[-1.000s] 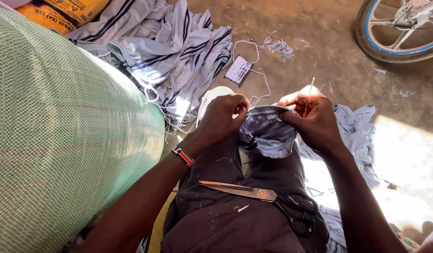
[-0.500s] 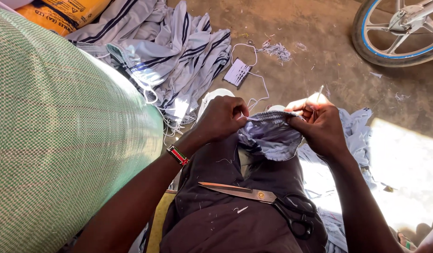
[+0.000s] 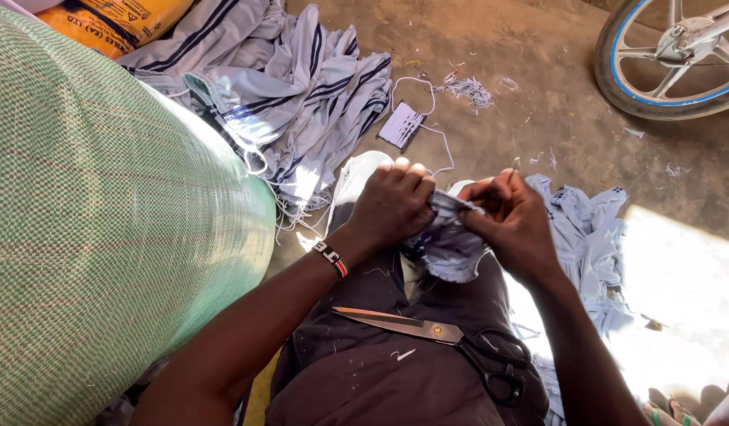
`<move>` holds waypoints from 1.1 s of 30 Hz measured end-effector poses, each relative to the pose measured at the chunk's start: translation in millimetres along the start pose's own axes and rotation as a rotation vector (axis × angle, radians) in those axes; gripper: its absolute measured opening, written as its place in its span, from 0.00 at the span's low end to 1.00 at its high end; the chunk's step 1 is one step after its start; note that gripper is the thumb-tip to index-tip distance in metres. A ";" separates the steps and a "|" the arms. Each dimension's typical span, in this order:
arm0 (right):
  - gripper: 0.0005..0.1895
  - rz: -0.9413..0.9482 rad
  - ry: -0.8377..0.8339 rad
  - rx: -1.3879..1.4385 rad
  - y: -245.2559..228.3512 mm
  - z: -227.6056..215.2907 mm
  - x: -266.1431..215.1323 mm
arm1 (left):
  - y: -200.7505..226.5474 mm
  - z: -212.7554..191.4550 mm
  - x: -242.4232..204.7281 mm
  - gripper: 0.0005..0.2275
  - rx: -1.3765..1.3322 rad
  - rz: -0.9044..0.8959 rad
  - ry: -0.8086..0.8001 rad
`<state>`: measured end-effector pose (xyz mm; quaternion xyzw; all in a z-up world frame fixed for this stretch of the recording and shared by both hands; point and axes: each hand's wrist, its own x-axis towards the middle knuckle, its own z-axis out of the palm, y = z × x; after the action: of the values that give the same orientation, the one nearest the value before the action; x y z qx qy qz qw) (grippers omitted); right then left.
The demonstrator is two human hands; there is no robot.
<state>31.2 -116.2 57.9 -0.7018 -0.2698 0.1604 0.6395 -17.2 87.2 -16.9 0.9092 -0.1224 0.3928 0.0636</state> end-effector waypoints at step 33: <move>0.22 0.830 -0.187 -0.919 -44.9 -94.9 -61.5 | -137.2 -21.9 -31.4 0.33 0.339 -0.001 -0.343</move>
<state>28.2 -227.4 107.1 -0.9344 -0.0710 0.3237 0.1305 -15.8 229.3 -27.5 0.9604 -0.0631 0.2476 -0.1114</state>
